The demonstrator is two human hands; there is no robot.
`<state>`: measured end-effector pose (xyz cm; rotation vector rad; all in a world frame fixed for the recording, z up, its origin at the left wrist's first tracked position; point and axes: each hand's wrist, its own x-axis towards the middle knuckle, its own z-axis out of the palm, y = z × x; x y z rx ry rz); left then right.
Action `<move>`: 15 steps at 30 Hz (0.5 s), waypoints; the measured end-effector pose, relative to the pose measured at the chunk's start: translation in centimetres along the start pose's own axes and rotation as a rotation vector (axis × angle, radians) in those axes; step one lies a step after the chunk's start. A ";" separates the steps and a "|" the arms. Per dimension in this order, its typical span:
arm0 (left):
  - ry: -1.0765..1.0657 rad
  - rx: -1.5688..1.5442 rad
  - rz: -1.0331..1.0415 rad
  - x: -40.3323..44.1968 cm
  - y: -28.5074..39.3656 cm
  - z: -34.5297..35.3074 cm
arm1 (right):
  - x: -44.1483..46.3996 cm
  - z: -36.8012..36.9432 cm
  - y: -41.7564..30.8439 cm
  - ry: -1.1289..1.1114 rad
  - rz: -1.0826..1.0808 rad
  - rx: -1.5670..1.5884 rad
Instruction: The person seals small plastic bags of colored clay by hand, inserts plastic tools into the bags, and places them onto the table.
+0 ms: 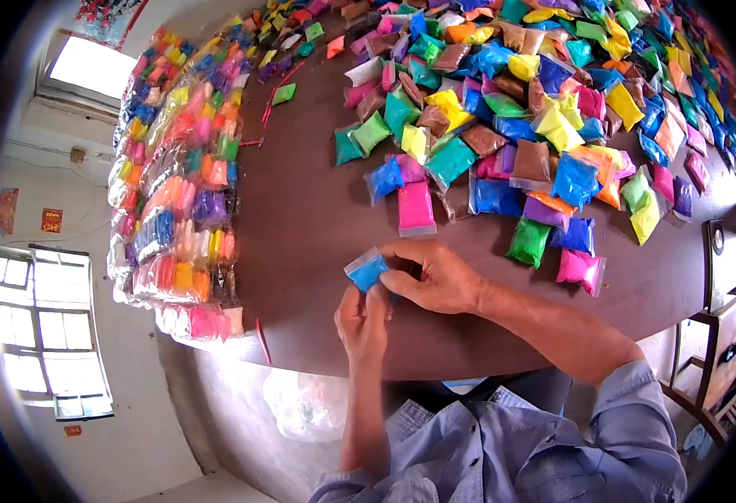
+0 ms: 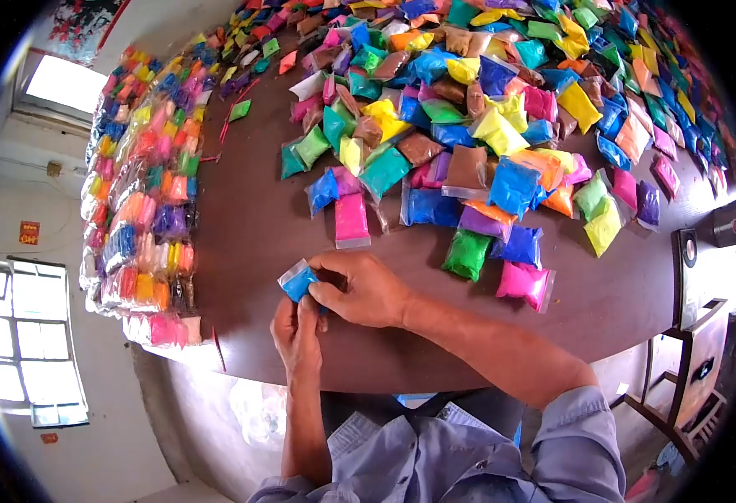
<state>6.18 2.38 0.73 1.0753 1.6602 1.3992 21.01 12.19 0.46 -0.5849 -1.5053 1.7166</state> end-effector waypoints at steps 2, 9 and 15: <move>-0.013 0.020 -0.008 0.0 0.2 -0.1 | 0.0 -0.3 -0.6 -0.006 0.029 -0.032; -0.045 0.086 -0.011 -0.5 0.0 -0.4 | 0.3 -0.4 0.9 -0.025 0.052 0.101; 0.038 -0.048 0.046 0.0 -1.0 -0.2 | 0.3 -0.4 1.2 -0.020 -0.046 -0.104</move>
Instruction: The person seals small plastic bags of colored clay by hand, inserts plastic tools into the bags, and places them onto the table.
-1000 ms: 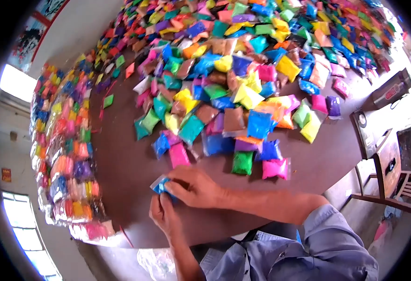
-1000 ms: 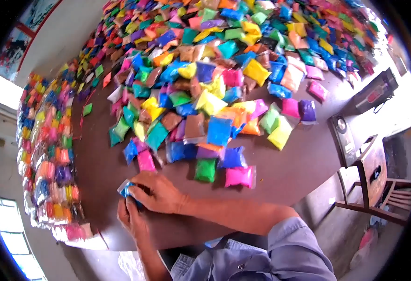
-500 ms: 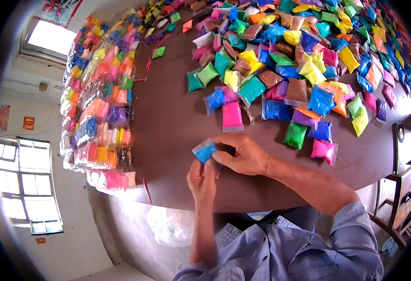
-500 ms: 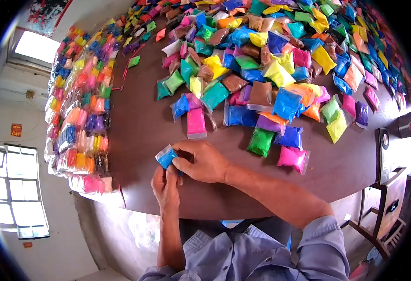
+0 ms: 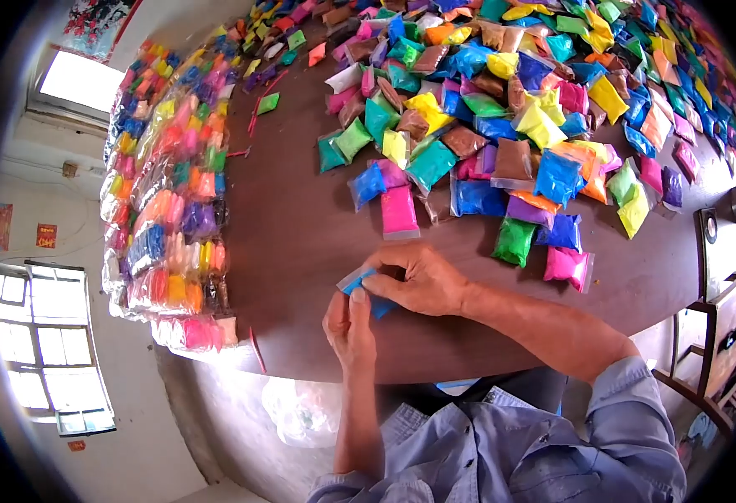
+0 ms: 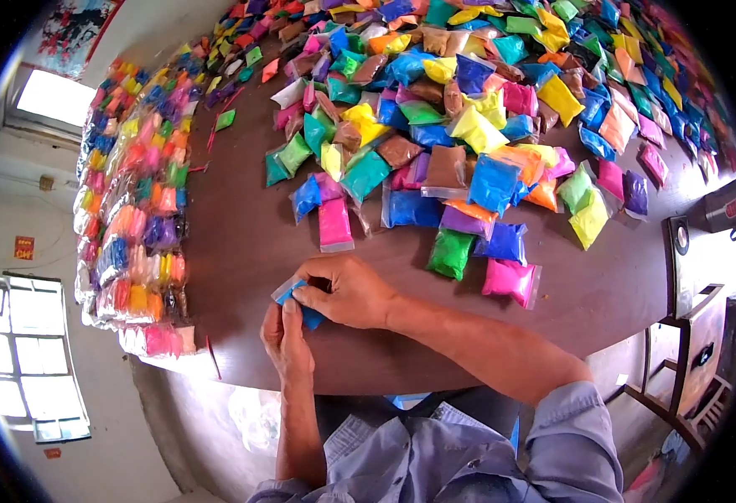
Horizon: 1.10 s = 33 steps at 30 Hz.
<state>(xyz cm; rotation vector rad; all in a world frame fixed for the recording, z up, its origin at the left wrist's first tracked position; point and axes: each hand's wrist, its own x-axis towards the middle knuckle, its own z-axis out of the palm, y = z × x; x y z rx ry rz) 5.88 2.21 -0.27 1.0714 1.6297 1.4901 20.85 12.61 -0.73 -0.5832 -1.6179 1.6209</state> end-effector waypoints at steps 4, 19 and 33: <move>0.054 0.071 0.081 0.3 -0.1 0.7 | 0.0 0.0 -1.0 0.039 -0.004 -0.061; 0.149 0.010 0.080 0.2 -1.0 0.4 | 0.0 0.3 -1.3 0.034 -0.074 -0.179; 0.052 0.161 0.069 0.4 -0.5 0.1 | 0.2 0.6 -0.6 0.158 -0.146 -0.141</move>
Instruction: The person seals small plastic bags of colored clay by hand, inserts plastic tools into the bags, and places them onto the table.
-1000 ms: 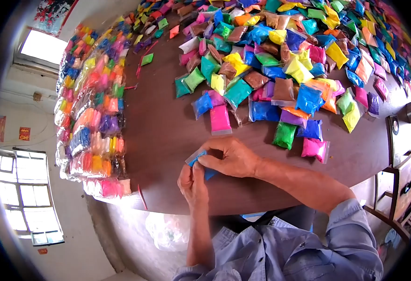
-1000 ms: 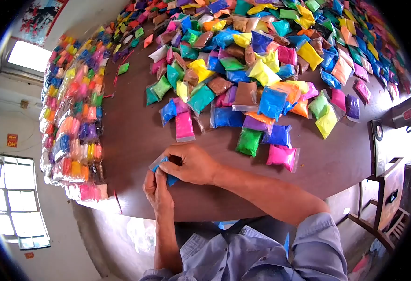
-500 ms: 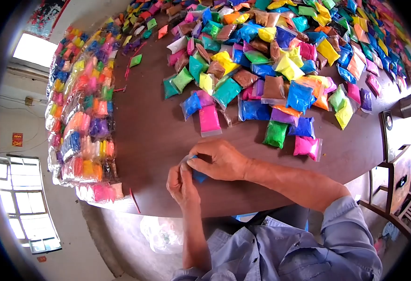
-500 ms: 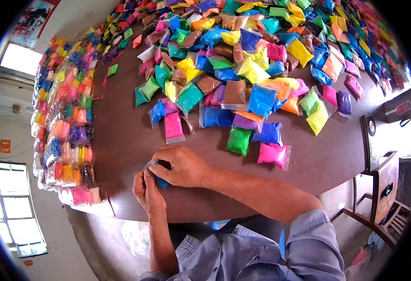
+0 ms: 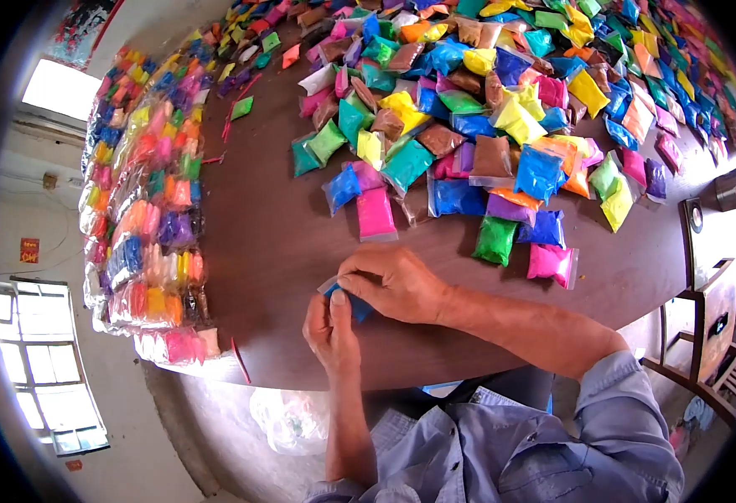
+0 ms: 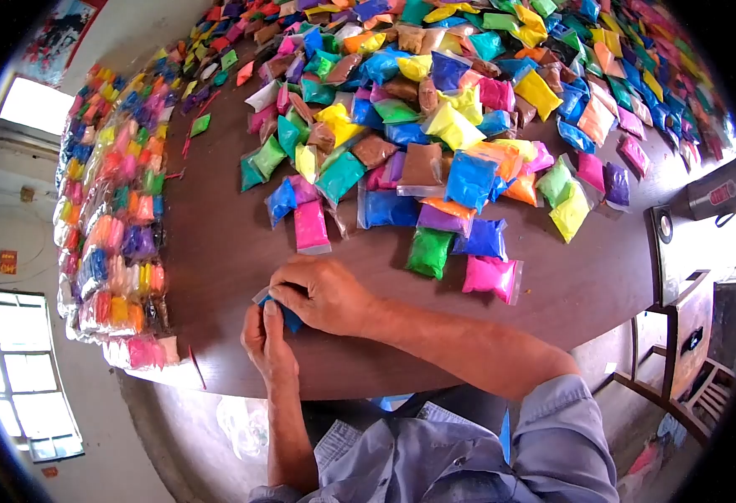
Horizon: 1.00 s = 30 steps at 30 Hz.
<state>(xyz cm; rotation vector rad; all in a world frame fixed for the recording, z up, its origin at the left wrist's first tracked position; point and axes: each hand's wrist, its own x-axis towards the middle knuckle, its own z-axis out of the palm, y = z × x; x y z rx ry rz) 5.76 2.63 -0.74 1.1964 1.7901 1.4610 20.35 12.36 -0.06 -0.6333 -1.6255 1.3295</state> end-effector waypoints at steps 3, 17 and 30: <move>0.051 0.013 0.033 0.1 -0.1 0.5 | 0.0 -0.3 -0.3 -0.031 -0.042 -0.056; -0.035 -0.009 0.001 0.1 1.3 0.8 | -0.1 0.0 0.1 0.037 0.162 0.196; -0.032 -0.024 -0.039 0.0 1.3 0.7 | -0.2 0.1 0.8 0.006 0.158 0.157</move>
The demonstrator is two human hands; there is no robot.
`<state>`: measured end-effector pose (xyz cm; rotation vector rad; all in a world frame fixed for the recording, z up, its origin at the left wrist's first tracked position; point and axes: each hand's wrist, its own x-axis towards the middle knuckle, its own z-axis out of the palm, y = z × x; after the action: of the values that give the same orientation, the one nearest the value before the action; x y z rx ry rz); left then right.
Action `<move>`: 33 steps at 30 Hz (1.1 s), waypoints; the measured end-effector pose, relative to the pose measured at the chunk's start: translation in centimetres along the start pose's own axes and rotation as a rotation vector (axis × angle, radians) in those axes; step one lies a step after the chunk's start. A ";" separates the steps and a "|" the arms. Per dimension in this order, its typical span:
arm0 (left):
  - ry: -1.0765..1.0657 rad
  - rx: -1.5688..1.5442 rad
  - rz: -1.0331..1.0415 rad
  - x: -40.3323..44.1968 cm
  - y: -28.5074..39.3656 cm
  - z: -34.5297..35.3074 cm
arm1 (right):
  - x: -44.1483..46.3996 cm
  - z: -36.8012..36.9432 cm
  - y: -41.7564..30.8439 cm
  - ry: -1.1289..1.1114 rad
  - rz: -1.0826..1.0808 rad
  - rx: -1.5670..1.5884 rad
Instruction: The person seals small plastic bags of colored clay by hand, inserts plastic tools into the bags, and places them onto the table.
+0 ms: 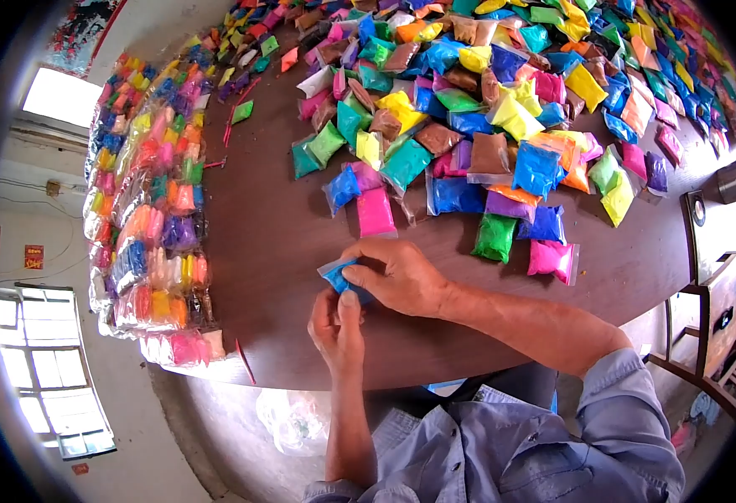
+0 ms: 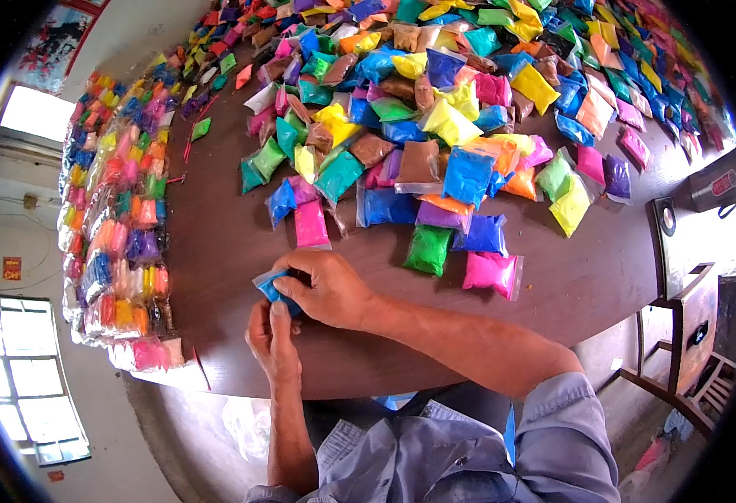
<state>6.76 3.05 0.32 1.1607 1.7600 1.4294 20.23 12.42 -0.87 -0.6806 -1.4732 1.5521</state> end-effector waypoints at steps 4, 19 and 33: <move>-0.005 0.043 0.032 0.1 0.0 0.1 | 0.0 -0.2 -1.1 0.026 0.085 0.036; 0.048 -0.016 -0.032 -0.1 0.6 0.1 | 0.3 -0.2 -0.7 0.016 0.132 0.111; -0.020 0.029 -0.014 0.0 0.0 -0.5 | 0.5 -0.5 -0.7 -0.036 0.099 0.070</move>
<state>6.32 2.78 0.41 1.1720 1.7773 1.3834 20.56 13.07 -0.19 -0.6969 -1.4231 1.6910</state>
